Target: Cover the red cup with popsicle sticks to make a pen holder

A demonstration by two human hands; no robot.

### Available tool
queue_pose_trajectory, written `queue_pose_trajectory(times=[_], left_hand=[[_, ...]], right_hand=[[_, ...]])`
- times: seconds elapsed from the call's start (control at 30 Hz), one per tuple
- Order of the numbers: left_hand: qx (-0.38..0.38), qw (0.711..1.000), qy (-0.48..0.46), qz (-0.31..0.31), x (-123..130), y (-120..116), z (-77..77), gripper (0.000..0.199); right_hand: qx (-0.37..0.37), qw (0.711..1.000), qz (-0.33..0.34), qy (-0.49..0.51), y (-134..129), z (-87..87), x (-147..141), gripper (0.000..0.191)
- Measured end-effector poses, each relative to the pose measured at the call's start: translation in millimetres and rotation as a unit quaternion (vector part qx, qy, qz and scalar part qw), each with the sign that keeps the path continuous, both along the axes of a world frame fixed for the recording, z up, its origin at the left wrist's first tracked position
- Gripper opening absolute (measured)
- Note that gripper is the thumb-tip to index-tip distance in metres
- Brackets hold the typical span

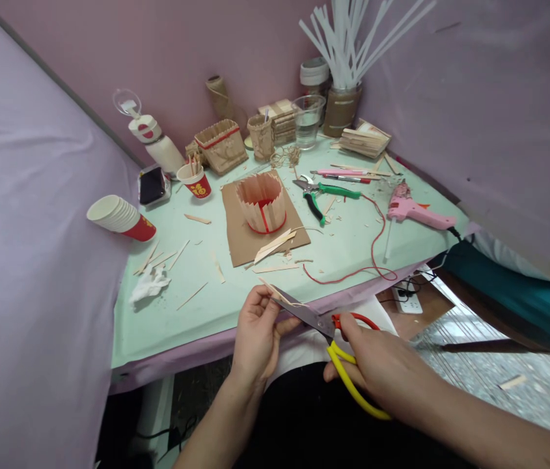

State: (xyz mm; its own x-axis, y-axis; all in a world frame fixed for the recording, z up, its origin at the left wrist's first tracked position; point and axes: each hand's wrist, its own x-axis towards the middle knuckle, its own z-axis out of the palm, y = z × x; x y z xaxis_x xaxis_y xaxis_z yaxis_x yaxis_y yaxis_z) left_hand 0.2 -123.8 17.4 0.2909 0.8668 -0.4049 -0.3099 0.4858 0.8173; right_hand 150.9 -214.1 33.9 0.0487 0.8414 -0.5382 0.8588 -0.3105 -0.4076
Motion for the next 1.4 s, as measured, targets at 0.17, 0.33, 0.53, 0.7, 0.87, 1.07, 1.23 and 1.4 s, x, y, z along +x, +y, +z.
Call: queue_pose_trajectory(times=[0.17,0.33,0.53,0.7,0.87,1.07,1.23,1.4], left_hand=[[-0.005,1.0,-0.006,0.004,0,-2,0.8,0.025],[-0.002,1.0,-0.003,0.001,0,-1,1.4,0.026],[0.049,0.998,0.029,0.018,-4,6,3.3,0.025],[0.172,0.978,0.118,0.003,-3,3,4.1,0.021],[0.206,0.967,0.149,-0.034,5,-1,5.7,0.018],[0.113,0.989,0.098,-0.018,8,4,3.5,0.023],[0.053,0.997,0.061,-0.003,14,8,3.9,0.027],[0.107,0.992,0.072,0.004,13,9,-3.2,0.022]], right_hand=[[0.014,0.998,-0.021,0.066,-3,-5.4,1,0.02],[0.034,0.985,-0.066,0.153,-3,-12.1,4,0.014],[0.106,0.946,-0.137,0.273,0,-21.5,9,0.018],[0.198,0.893,-0.221,0.337,20,-15.2,0,0.035],[0.281,0.859,-0.229,0.361,42,-7.3,-15,0.032],[0.333,0.832,-0.3,0.327,45,-21.0,4,0.027],[0.297,0.855,-0.267,0.331,41,-23.9,18,0.028],[0.216,0.855,-0.233,0.41,42,-18.1,6,0.03]])
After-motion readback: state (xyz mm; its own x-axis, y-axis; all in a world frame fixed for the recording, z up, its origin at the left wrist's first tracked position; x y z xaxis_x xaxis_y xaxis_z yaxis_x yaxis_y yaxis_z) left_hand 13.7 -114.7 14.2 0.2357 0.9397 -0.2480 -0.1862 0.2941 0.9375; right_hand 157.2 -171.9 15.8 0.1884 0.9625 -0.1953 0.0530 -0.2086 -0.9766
